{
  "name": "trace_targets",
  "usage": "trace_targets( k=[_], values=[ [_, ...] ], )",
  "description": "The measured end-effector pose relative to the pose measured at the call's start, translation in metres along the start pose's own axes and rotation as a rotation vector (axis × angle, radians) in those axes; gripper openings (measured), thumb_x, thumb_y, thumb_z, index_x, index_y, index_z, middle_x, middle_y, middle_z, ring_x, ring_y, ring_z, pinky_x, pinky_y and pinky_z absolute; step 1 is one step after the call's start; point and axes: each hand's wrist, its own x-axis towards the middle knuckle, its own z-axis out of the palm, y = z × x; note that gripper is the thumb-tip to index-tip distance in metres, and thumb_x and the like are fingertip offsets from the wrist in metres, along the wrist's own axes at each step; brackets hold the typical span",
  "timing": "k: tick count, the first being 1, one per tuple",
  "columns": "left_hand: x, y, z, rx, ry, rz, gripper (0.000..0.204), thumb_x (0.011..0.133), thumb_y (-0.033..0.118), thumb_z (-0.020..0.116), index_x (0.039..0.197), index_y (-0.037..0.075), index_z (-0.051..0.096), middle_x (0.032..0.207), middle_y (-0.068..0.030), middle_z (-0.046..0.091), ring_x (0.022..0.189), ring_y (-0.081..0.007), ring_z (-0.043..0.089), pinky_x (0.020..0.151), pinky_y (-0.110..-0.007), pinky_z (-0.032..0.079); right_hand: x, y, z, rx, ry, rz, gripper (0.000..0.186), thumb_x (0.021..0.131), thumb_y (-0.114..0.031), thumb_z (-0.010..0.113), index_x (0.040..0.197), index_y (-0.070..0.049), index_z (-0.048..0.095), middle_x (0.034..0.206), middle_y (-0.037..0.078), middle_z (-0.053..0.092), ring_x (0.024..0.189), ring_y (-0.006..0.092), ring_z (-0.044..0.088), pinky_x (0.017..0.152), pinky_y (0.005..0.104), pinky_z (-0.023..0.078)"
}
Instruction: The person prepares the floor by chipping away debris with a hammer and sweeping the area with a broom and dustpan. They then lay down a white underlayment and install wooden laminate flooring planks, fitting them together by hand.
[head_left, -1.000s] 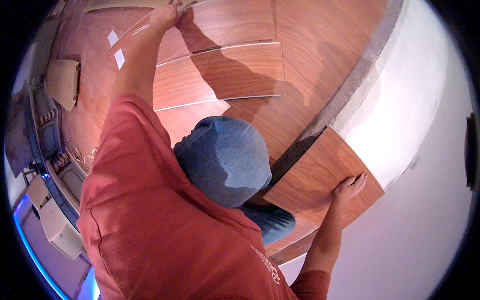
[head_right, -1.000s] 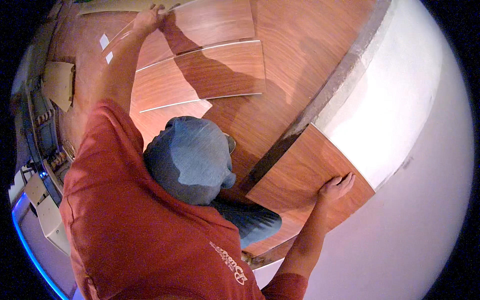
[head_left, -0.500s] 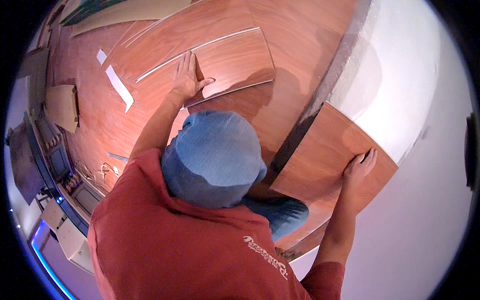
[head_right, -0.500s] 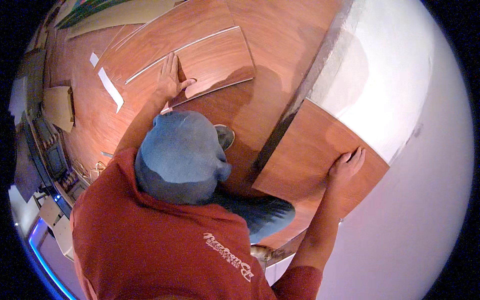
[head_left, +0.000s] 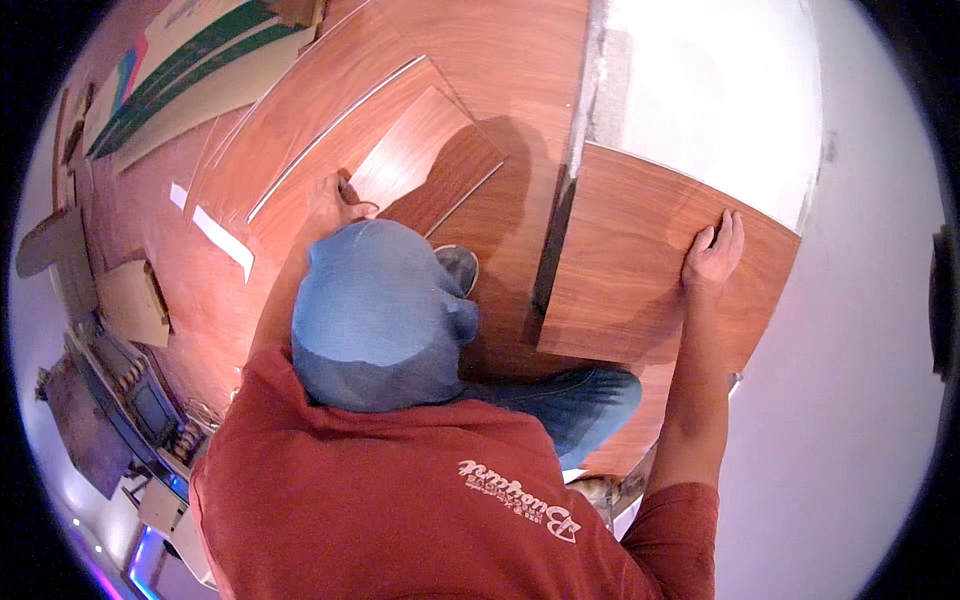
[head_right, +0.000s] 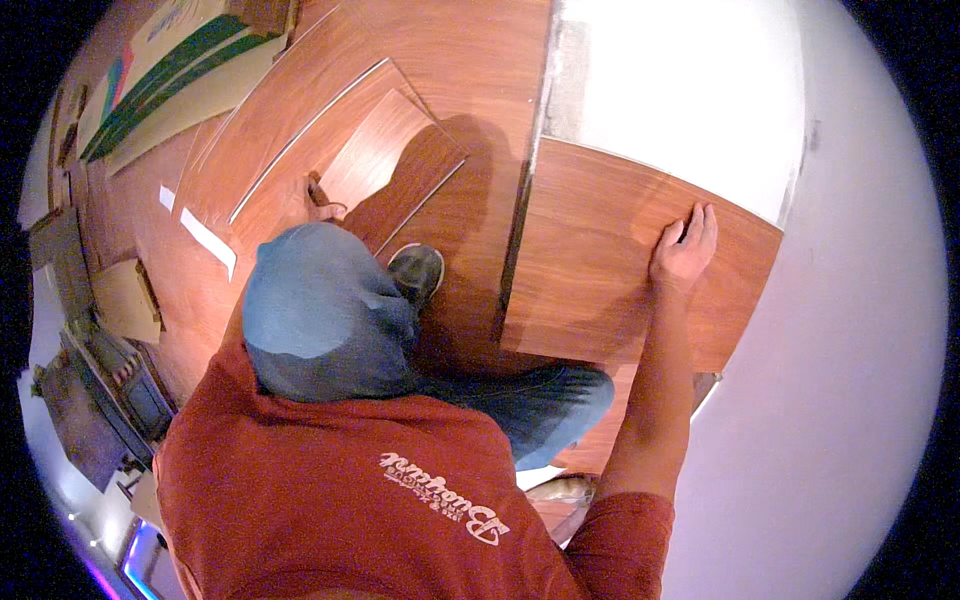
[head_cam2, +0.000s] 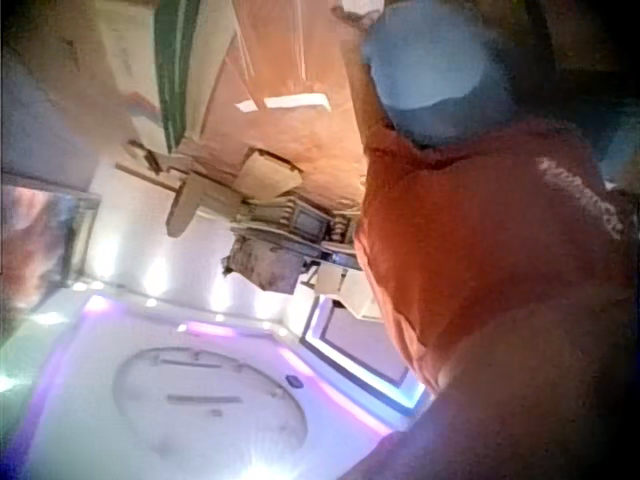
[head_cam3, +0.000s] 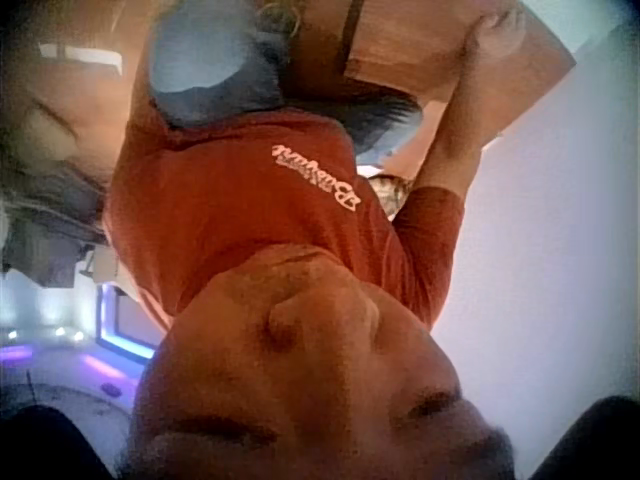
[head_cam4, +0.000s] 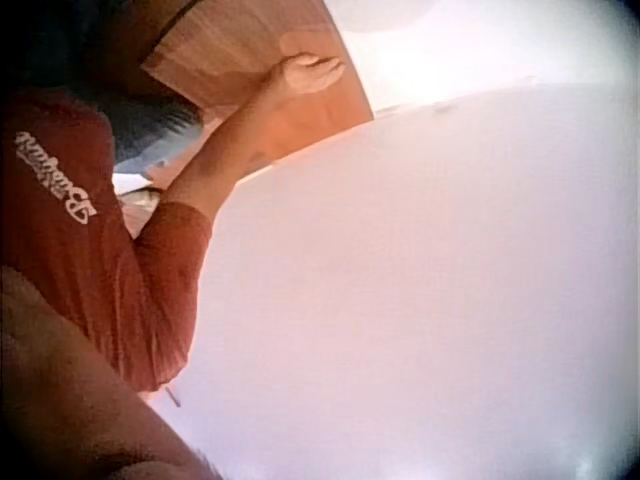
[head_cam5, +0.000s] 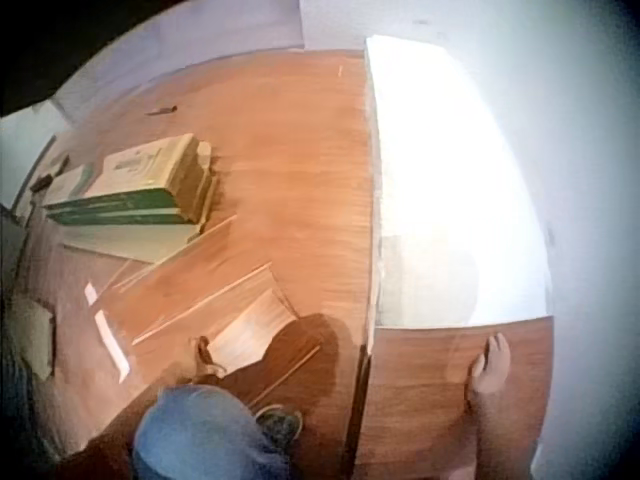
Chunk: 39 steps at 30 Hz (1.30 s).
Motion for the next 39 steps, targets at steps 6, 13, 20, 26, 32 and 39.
trace_targets(
  k=[6,13,20,26,32,39],
  values=[
    [-0.016,-0.018,0.012,-0.381,0.083,-0.118,0.033,0.093,0.032,0.080,0.099,0.001,0.070,0.075,-0.0062,0.063,0.067,-0.0176,0.059,0.062,-0.037,0.049,0.000,0.002,0.002,-0.015,0.022,0.004,0.046,0.097,-0.019,0.059,0.138,0.001,0.061,0.147,0.024,0.056,0.137,0.0422,0.052,0.117,0.0506,0.039],
    [-0.025,0.030,-0.120,-0.792,0.384,-0.119,0.032,0.107,0.035,0.061,0.084,0.013,0.056,0.058,0.0009,0.054,0.042,-0.0100,0.047,0.041,-0.027,0.038,-0.002,-0.001,0.000,-0.003,0.027,0.034,0.045,0.096,-0.017,0.060,0.137,0.000,0.062,0.148,0.023,0.057,0.137,0.0420,0.052,0.117,0.0516,0.039],
    [0.003,0.131,-0.180,-1.516,0.297,0.214,0.030,0.107,0.022,0.060,0.132,0.005,0.060,0.132,-0.0105,0.066,0.128,-0.0229,0.061,0.110,-0.041,0.051,-0.005,0.002,0.000,-0.015,0.045,0.038,0.045,0.093,-0.016,0.063,0.135,0.000,0.064,0.146,0.024,0.057,0.135,0.0425,0.053,0.117,0.0517,0.040],
    [0.061,0.286,-0.118,-1.883,-0.515,0.244,0.031,0.104,0.017,0.064,0.131,0.003,0.059,0.126,-0.0133,0.069,0.112,-0.0275,0.071,0.085,-0.033,0.066,0.000,0.000,0.001,0.011,0.118,0.023,0.043,0.090,-0.014,0.066,0.130,0.000,0.066,0.141,0.024,0.060,0.132,0.0424,0.056,0.115,0.0533,0.042],
    [0.113,0.464,-0.035,-1.847,-0.766,-0.057,0.028,0.105,0.020,0.065,0.121,-0.001,0.057,0.120,-0.0209,0.069,0.108,-0.0316,0.072,0.088,-0.035,0.066,0.003,0.000,-0.008,0.009,0.031,0.142,0.045,0.091,-0.018,0.066,0.133,-0.003,0.065,0.145,0.020,0.059,0.136,0.0386,0.053,0.118,0.0520,0.039],
    [0.056,0.585,0.078,-1.640,-0.680,-0.266,0.037,0.106,0.026,0.064,0.125,-0.002,0.052,0.123,-0.0210,0.065,0.108,-0.0345,0.071,0.086,-0.035,0.067,0.005,-0.006,-0.017,0.075,-0.002,0.197,0.047,0.091,-0.017,0.066,0.136,-0.005,0.062,0.144,0.016,0.058,0.137,0.0355,0.051,0.117,0.0509,0.039]
  ],
)
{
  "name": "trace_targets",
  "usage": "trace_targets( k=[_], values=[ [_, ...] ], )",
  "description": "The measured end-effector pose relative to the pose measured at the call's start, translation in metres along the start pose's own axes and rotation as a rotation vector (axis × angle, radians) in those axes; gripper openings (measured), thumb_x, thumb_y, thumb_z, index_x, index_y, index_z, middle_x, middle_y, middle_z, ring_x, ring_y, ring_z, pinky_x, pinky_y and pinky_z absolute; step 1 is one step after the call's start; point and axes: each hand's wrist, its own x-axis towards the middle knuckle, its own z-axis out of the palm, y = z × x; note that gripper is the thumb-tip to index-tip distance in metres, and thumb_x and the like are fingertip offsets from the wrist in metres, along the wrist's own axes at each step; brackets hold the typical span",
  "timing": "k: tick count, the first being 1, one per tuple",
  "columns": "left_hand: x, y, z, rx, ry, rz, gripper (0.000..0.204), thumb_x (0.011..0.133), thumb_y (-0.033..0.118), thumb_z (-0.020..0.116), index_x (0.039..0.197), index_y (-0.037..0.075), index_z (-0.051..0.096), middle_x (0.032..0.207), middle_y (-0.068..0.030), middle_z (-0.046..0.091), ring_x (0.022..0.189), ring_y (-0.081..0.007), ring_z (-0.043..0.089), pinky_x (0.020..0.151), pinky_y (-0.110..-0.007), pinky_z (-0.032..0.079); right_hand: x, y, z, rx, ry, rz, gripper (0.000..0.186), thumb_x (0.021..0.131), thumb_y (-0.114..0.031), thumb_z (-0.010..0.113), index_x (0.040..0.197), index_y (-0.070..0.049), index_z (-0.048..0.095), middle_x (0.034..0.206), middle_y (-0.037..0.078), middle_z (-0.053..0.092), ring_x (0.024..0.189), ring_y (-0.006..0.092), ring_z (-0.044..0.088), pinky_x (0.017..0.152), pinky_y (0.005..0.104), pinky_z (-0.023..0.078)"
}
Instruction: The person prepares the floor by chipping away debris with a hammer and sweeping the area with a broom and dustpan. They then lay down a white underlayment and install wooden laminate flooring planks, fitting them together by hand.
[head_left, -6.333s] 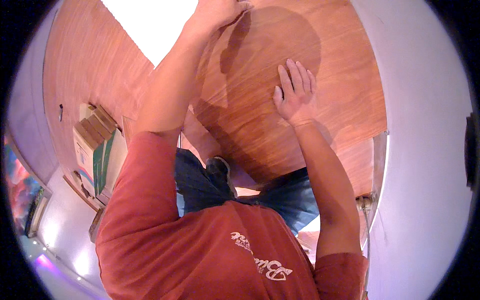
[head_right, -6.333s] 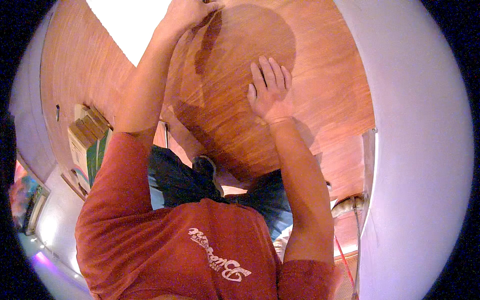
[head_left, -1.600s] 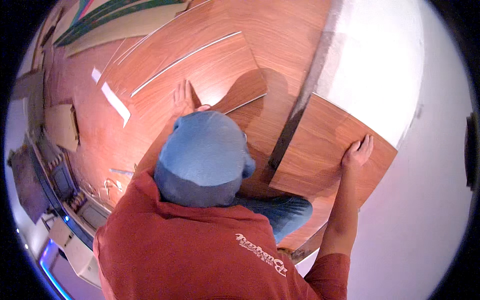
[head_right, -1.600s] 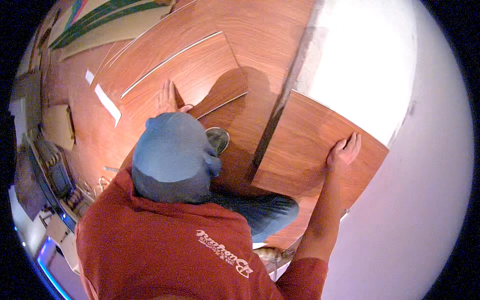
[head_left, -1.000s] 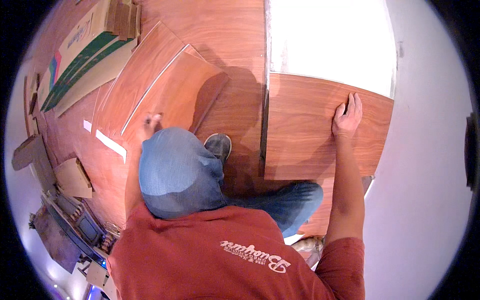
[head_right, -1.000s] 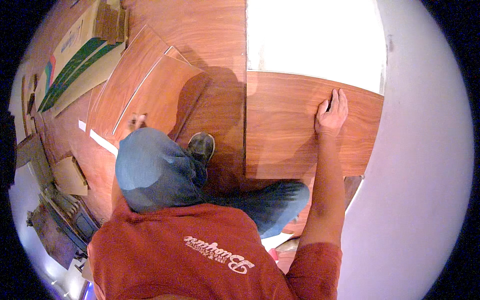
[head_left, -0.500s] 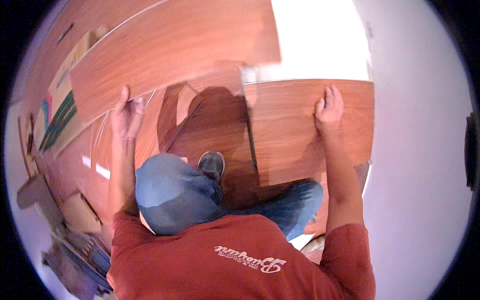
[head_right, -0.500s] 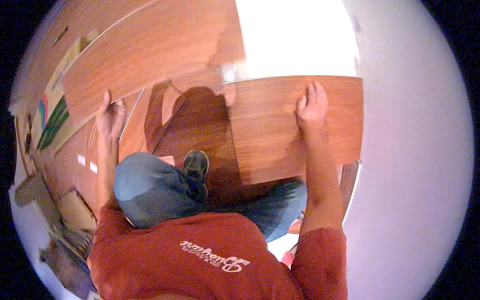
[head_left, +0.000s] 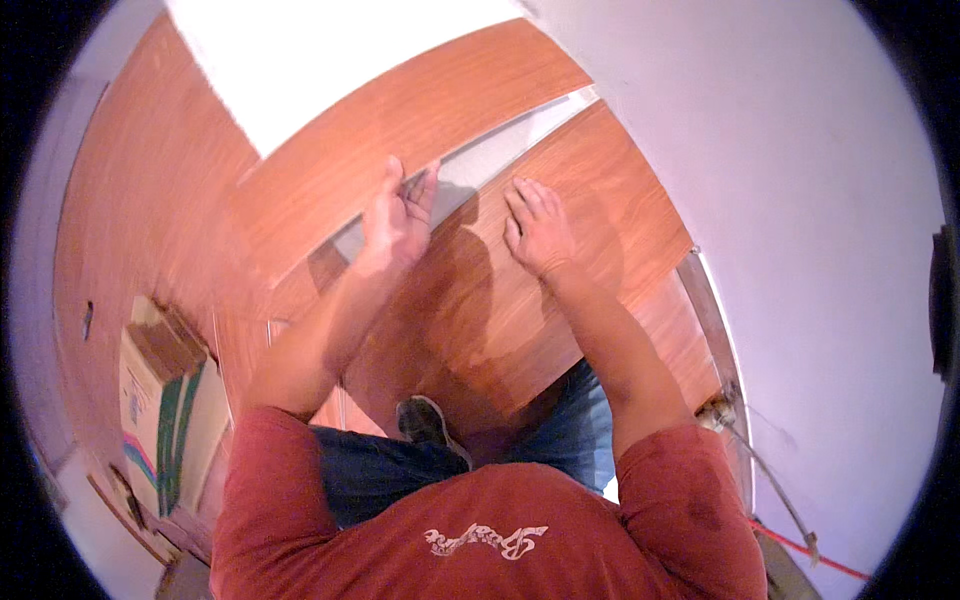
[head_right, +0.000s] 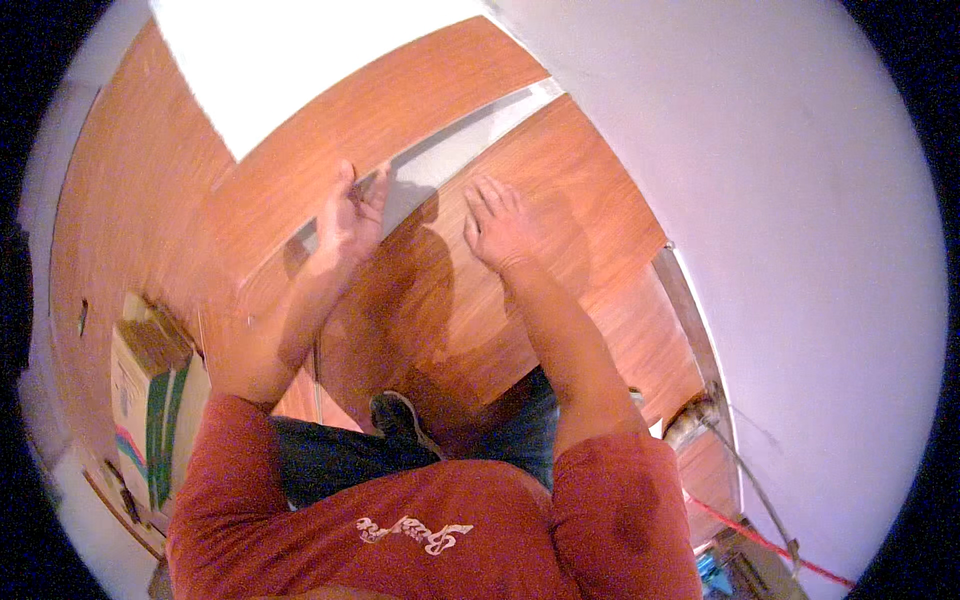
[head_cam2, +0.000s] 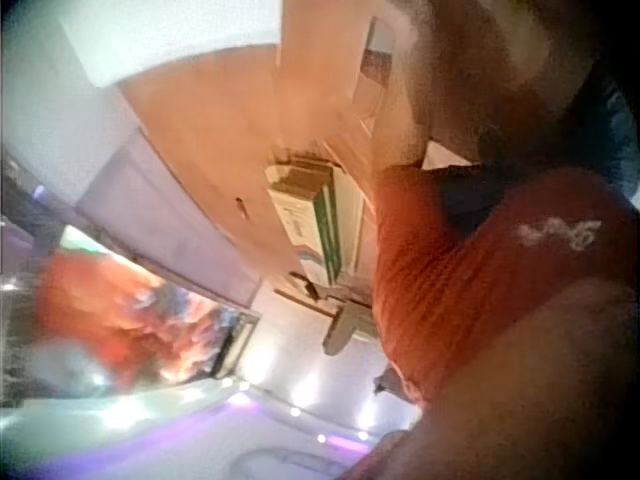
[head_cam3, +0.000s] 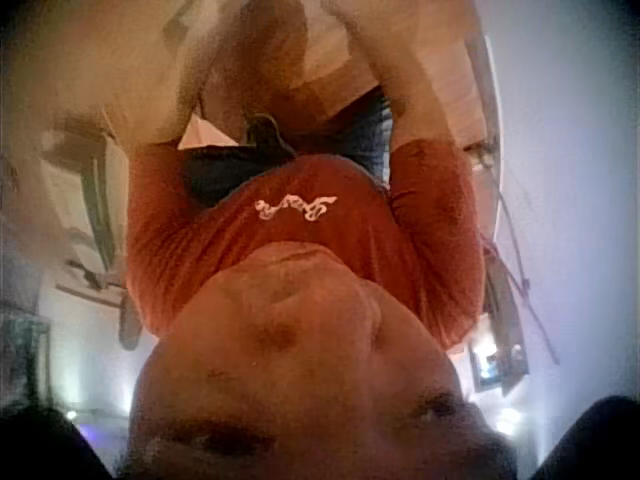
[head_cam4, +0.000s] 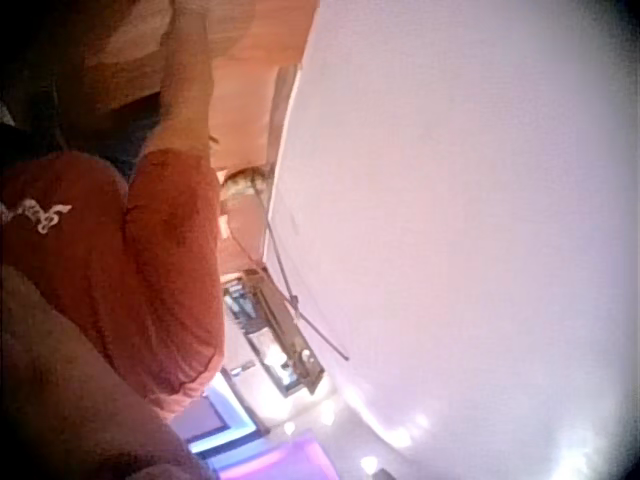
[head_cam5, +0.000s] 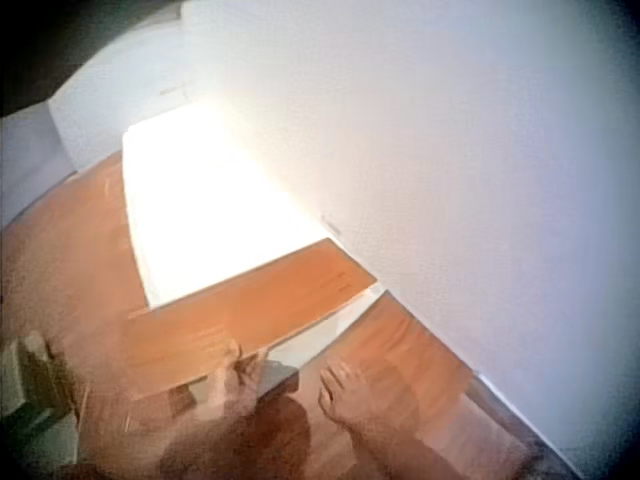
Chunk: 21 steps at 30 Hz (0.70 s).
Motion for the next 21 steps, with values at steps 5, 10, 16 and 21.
trace_targets(
  k=[5,10,16,21],
  values=[
    [0.022,-0.072,0.010,-0.168,0.066,-0.040,0.031,0.106,0.026,0.062,0.122,-0.001,0.060,0.123,-0.0176,0.068,0.113,-0.0363,0.070,0.089,-0.038,0.067,0.004,0.000,-0.009,0.026,-0.049,0.046,0.050,0.089,-0.018,0.067,0.137,-0.006,0.062,0.144,0.014,0.058,0.138,0.0336,0.051,0.118,0.0499,0.039],
    [0.020,-0.110,0.001,-0.128,0.130,-0.261,0.035,0.108,0.036,0.057,0.124,0.005,0.060,0.116,-0.0120,0.070,0.106,-0.0259,0.071,0.090,-0.036,0.062,0.003,0.009,-0.004,0.079,-0.072,0.097,0.050,0.090,-0.024,0.068,0.137,-0.009,0.063,0.149,0.011,0.056,0.142,0.0307,0.048,0.120,0.0488,0.036],
    [0.042,-0.034,0.046,0.975,-0.430,-0.009,0.024,0.105,0.028,0.061,0.116,0.008,0.068,0.101,-0.0108,0.073,0.094,-0.0240,0.071,0.086,-0.039,0.057,0.003,0.009,-0.006,0.081,-0.072,0.093,0.046,0.091,-0.027,0.067,0.134,-0.010,0.066,0.151,0.009,0.055,0.144,0.0287,0.046,0.121,0.0487,0.036],
    [0.112,0.033,0.088,2.209,-0.146,0.680,0.065,0.090,0.049,0.077,0.127,-0.004,0.064,0.125,-0.0255,0.065,0.118,-0.0398,0.063,0.098,-0.045,0.054,0.001,0.011,-0.005,0.059,-0.071,0.081,0.049,0.090,-0.026,0.067,0.136,-0.011,0.064,0.152,0.008,0.055,0.144,0.0281,0.046,0.121,0.0491,0.035]
  ],
)
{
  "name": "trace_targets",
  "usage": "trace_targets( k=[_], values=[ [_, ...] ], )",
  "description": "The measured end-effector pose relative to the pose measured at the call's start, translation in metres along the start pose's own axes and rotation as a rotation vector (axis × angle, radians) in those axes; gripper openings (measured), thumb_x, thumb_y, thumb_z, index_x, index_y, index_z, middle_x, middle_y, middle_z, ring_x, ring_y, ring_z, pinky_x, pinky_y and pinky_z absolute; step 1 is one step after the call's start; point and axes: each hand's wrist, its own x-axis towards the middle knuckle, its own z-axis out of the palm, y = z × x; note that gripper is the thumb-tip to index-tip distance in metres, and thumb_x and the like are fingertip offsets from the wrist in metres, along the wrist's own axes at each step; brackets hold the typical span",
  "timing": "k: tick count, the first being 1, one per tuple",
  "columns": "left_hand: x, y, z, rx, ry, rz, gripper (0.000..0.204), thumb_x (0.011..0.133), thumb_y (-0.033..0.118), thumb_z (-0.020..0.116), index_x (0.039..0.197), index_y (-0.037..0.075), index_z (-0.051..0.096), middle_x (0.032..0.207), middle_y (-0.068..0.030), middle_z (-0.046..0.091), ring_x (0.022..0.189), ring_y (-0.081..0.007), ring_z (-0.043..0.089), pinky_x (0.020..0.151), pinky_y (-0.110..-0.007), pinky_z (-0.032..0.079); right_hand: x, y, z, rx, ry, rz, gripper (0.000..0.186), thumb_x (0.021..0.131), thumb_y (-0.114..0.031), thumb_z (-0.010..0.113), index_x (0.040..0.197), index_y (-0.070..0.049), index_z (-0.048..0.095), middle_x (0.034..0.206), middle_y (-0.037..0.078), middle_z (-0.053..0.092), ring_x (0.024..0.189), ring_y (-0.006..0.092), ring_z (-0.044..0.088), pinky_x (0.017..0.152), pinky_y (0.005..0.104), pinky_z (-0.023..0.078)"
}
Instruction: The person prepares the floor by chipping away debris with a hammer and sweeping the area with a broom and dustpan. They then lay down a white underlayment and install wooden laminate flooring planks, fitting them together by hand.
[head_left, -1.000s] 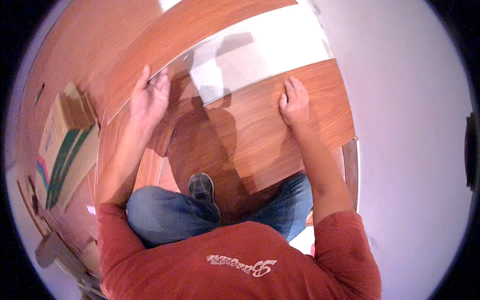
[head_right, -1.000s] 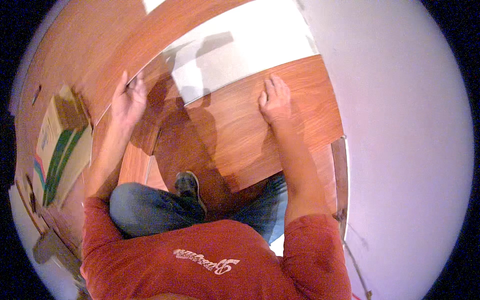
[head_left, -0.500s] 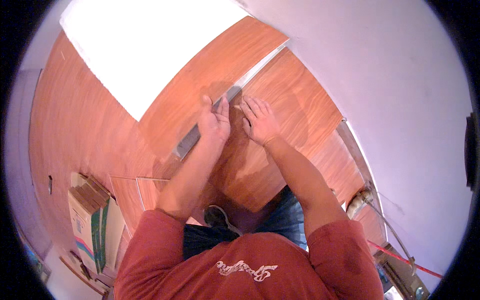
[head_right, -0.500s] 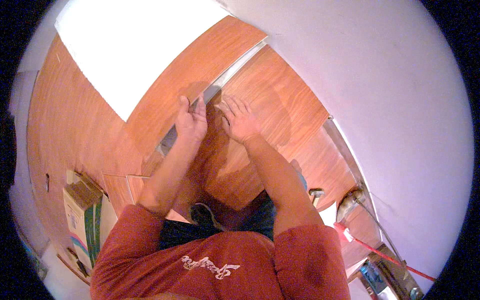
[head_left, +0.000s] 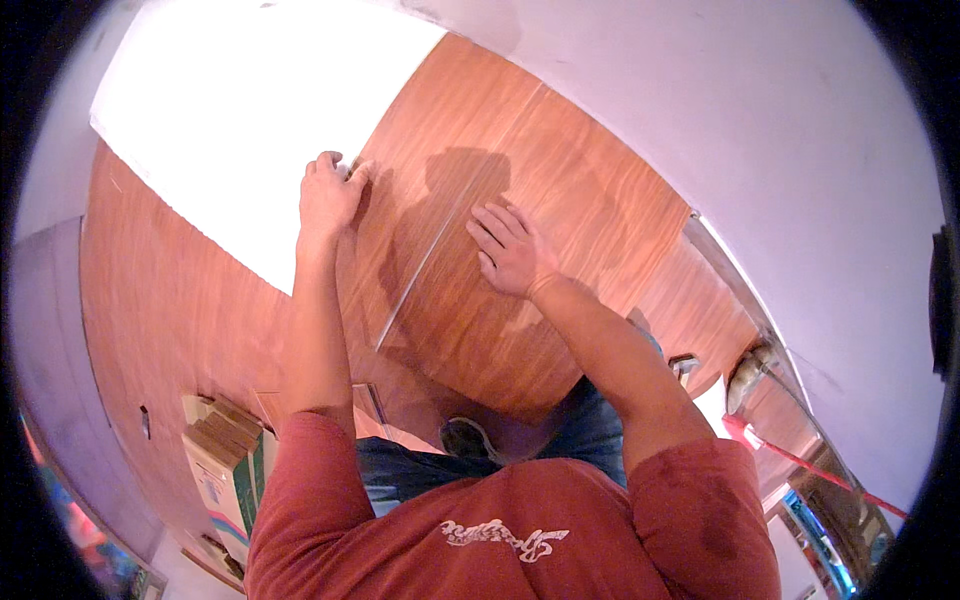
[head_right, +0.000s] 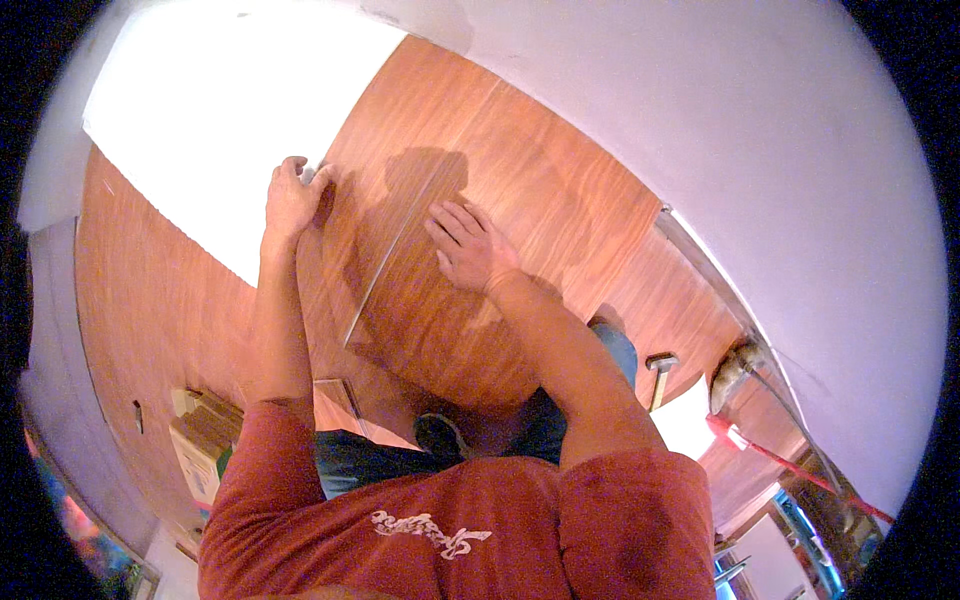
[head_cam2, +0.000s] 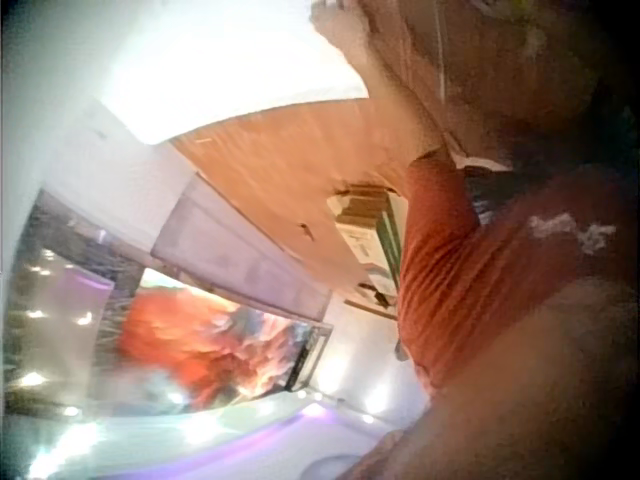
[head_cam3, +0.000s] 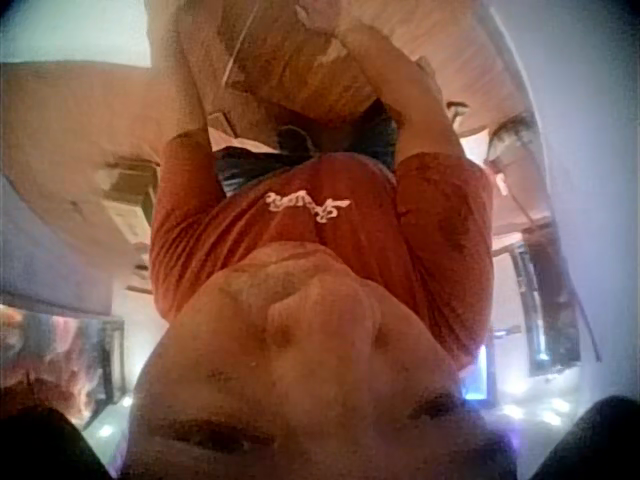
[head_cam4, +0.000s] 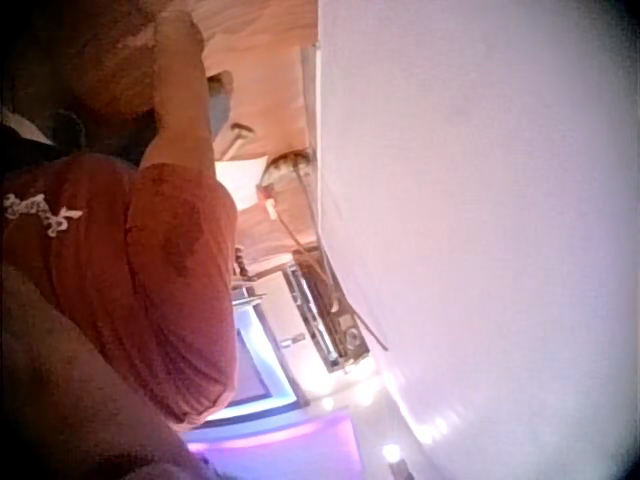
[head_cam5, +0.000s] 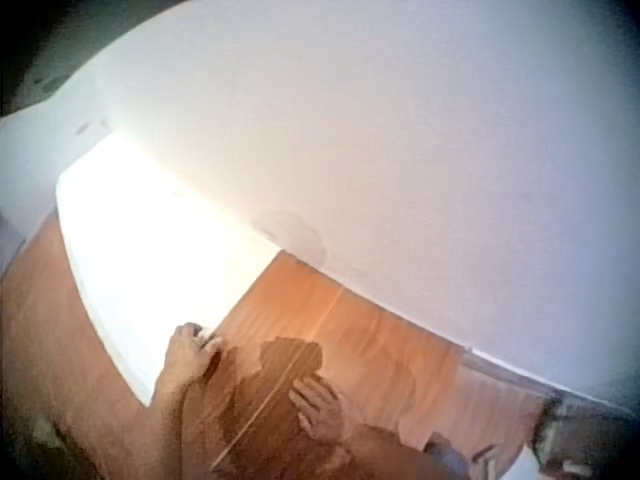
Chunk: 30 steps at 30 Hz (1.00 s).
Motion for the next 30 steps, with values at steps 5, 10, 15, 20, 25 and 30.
trace_targets(
  k=[5,10,15,20,25,30],
  values=[
    [0.005,0.008,0.007,0.202,-0.127,-0.014,0.086,0.080,0.061,0.084,0.127,-0.007,0.062,0.126,-0.0265,0.062,0.115,-0.0395,0.063,0.097,-0.047,0.054,-0.001,0.000,0.000,0.041,0.003,0.002,0.050,0.088,-0.025,0.069,0.136,-0.011,0.063,0.152,0.009,0.054,0.144,0.0281,0.047,0.121,0.0489,0.035],
    [0.028,-0.004,0.007,-0.070,-0.296,-0.161,0.077,0.086,0.060,0.078,0.121,-0.007,0.066,0.120,-0.0282,0.063,0.109,-0.0367,0.065,0.094,-0.046,0.054,-0.003,0.003,0.004,0.033,0.013,0.004,0.051,0.087,-0.025,0.069,0.136,-0.011,0.064,0.152,0.009,0.054,0.144,0.0281,0.047,0.121,0.0484,0.035],
    [0.016,-0.012,0.025,0.024,-0.001,0.019,0.068,0.097,0.058,0.066,0.124,-0.004,0.066,0.104,-0.0224,0.072,0.100,-0.0364,0.070,0.091,-0.046,0.054,-0.002,0.002,0.003,0.046,0.003,0.019,0.052,0.087,-0.025,0.068,0.137,-0.011,0.064,0.153,0.009,0.054,0.144,0.0279,0.046,0.121,0.0482,0.035],
    [0.006,-0.008,0.024,-0.042,-0.021,-0.057,0.066,0.098,0.058,0.064,0.132,0.002,0.065,0.106,-0.0234,0.074,0.102,-0.0392,0.070,0.091,-0.046,0.054,0.001,0.002,0.004,0.044,0.021,0.007,0.051,0.087,-0.025,0.068,0.136,-0.010,0.064,0.152,0.010,0.055,0.144,0.0278,0.047,0.121,0.0480,0.035],
    [0.002,-0.006,0.025,0.033,0.050,0.031,0.067,0.098,0.058,0.064,0.135,0.003,0.064,0.109,-0.0223,0.074,0.104,-0.0398,0.070,0.091,-0.047,0.054,-0.002,0.004,0.002,0.044,0.012,0.011,0.050,0.088,-0.024,0.068,0.136,-0.010,0.064,0.152,0.010,0.055,0.144,0.0276,0.047,0.122,0.0477,0.034],
    [0.001,-0.005,0.025,0.021,0.059,0.029,0.064,0.098,0.056,0.064,0.134,0.003,0.065,0.111,-0.0233,0.074,0.106,-0.0402,0.070,0.092,-0.046,0.054,-0.003,0.004,0.002,0.057,0.009,0.011,0.050,0.087,-0.024,0.068,0.135,-0.010,0.064,0.153,0.010,0.054,0.145,0.0281,0.045,0.122,0.0479,0.034]
  ],
)
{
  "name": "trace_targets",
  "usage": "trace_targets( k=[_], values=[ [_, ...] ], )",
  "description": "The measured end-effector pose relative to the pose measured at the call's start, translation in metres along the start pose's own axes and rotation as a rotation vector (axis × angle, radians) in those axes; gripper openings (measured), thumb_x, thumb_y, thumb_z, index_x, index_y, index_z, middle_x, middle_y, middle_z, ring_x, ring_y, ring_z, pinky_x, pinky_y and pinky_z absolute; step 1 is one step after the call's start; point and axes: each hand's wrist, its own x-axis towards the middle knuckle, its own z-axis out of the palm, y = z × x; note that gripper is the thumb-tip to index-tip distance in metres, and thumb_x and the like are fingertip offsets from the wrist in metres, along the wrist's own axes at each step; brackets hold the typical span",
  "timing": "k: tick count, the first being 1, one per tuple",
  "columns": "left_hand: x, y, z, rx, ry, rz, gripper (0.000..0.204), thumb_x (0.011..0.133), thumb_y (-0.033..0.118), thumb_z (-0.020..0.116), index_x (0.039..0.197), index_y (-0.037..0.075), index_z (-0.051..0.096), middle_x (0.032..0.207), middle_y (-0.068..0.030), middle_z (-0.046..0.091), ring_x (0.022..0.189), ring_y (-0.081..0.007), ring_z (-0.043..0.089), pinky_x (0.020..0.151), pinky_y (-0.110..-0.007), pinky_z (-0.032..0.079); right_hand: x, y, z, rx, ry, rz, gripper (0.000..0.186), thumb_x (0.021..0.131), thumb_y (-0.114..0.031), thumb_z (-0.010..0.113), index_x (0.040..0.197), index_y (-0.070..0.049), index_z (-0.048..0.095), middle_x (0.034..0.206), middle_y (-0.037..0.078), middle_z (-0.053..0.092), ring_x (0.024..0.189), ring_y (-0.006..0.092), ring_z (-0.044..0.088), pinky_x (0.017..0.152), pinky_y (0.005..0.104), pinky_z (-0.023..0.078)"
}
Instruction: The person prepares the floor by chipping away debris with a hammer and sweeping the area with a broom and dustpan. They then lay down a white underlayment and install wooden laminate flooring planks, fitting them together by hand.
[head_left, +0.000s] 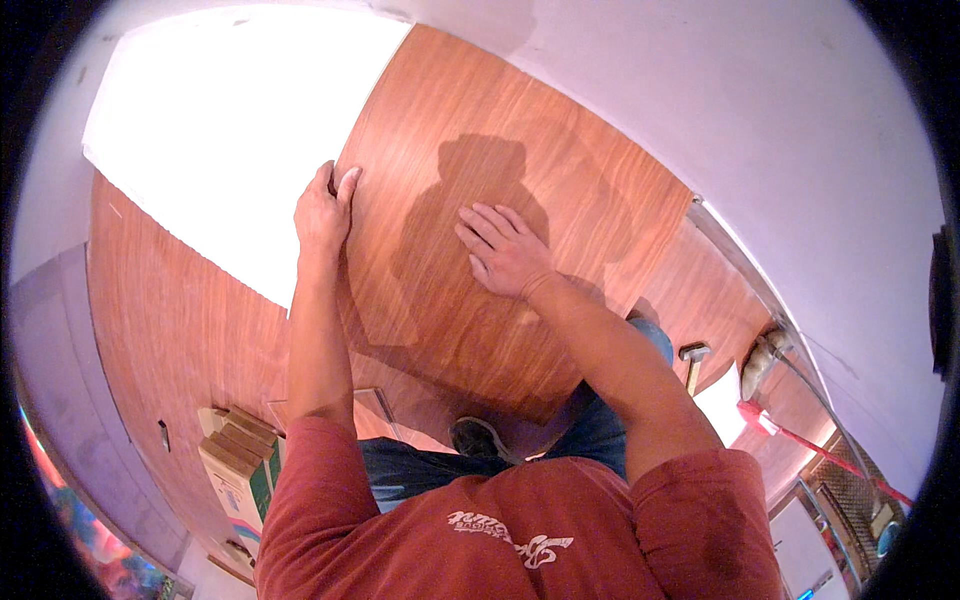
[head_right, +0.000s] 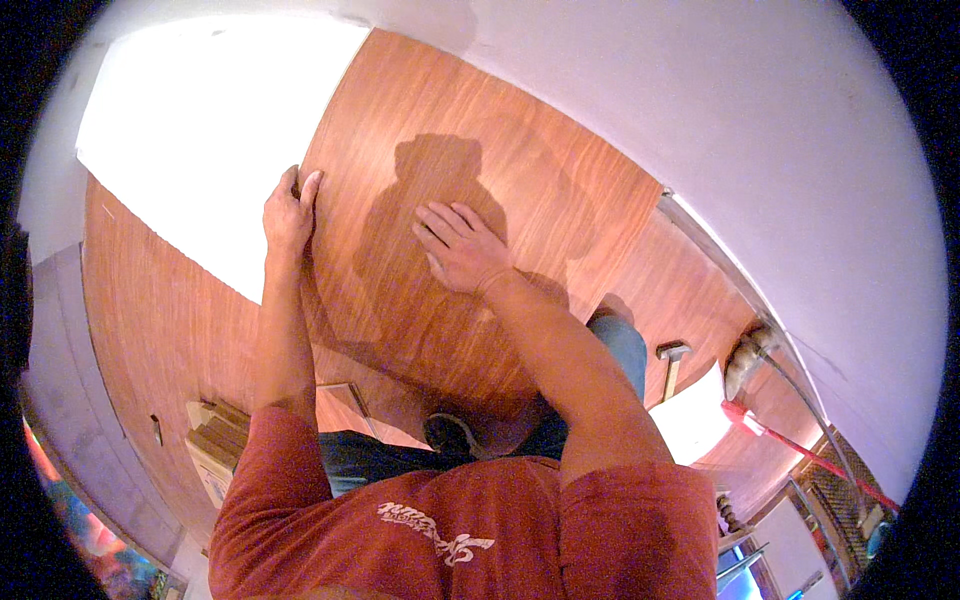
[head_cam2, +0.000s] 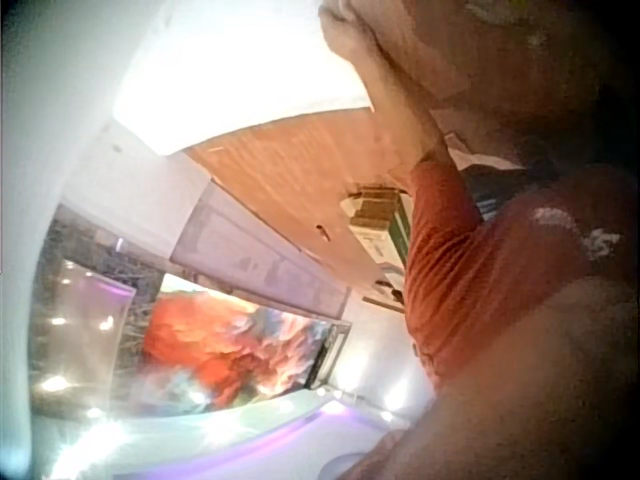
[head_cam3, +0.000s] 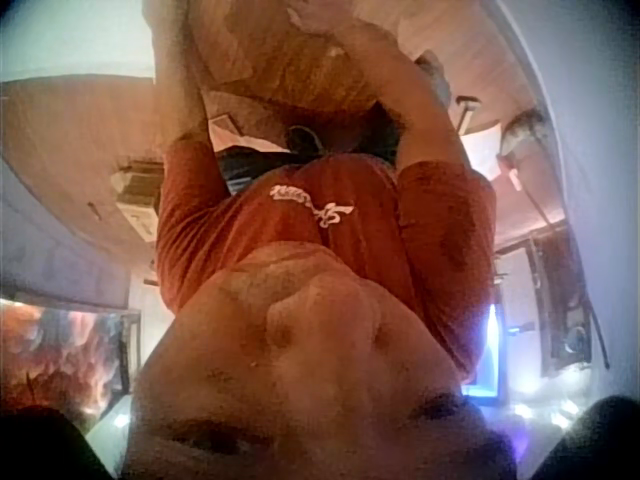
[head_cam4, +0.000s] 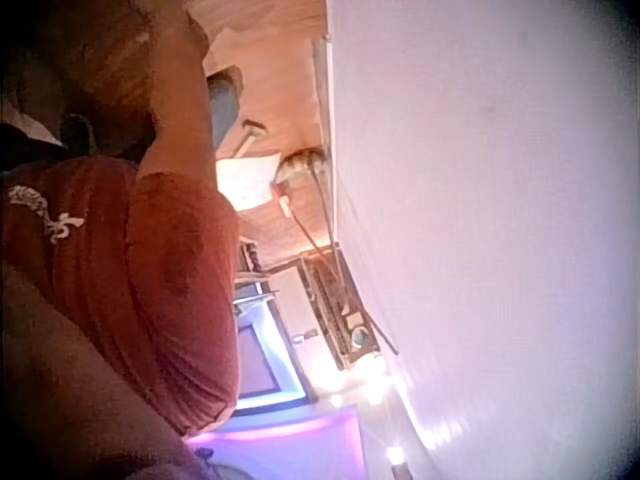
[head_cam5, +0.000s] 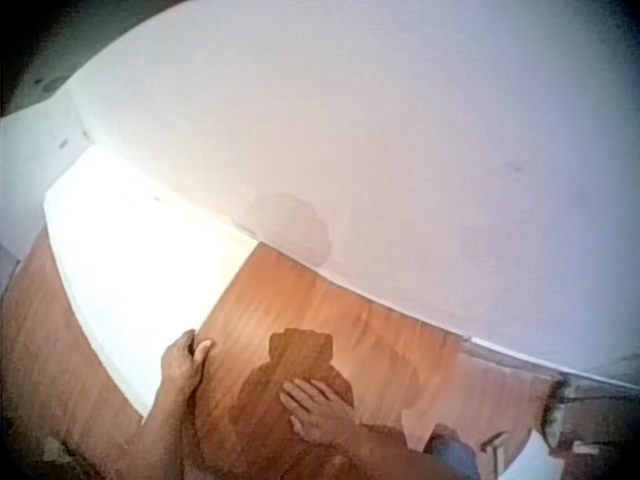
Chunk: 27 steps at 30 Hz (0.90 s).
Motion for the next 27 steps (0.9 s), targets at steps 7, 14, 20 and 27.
trace_targets(
  k=[7,14,20,27],
  values=[
    [0.000,-0.003,0.004,-0.073,0.023,-0.012,0.063,0.097,0.053,0.068,0.133,0.001,0.066,0.109,-0.0244,0.074,0.104,-0.0386,0.072,0.091,-0.044,0.055,0.001,-0.002,-0.002,0.018,-0.003,0.006,0.049,0.087,-0.023,0.069,0.133,-0.009,0.065,0.154,0.011,0.053,0.145,0.0284,0.046,0.121,0.0480,0.035],
    [0.005,-0.003,0.006,-0.063,0.009,-0.016,0.062,0.096,0.052,0.071,0.133,0.002,0.067,0.106,-0.0237,0.075,0.101,-0.0377,0.073,0.090,-0.044,0.056,-0.001,0.001,0.000,-0.012,-0.025,-0.004,0.052,0.088,-0.027,0.067,0.137,-0.009,0.064,0.155,0.010,0.052,0.146,0.0285,0.044,0.123,0.0475,0.033],
    [-0.001,-0.004,0.002,-0.039,0.039,-0.010,0.062,0.096,0.052,0.071,0.133,0.002,0.067,0.106,-0.0236,0.075,0.100,-0.0382,0.073,0.090,-0.044,0.056,0.000,0.001,-0.001,0.014,-0.035,0.001,0.053,0.088,-0.027,0.067,0.137,-0.009,0.064,0.155,0.010,0.052,0.146,0.0287,0.044,0.123,0.0482,0.033],
    [0.004,-0.011,0.009,-0.020,0.034,0.077,0.059,0.097,0.050,0.071,0.132,0.002,0.067,0.106,-0.0238,0.075,0.098,-0.0381,0.073,0.087,-0.044,0.056,0.002,0.000,-0.001,-0.001,-0.024,0.005,0.052,0.088,-0.027,0.067,0.136,-0.009,0.065,0.152,0.010,0.055,0.145,0.0288,0.046,0.122,0.0484,0.034]
  ],
)
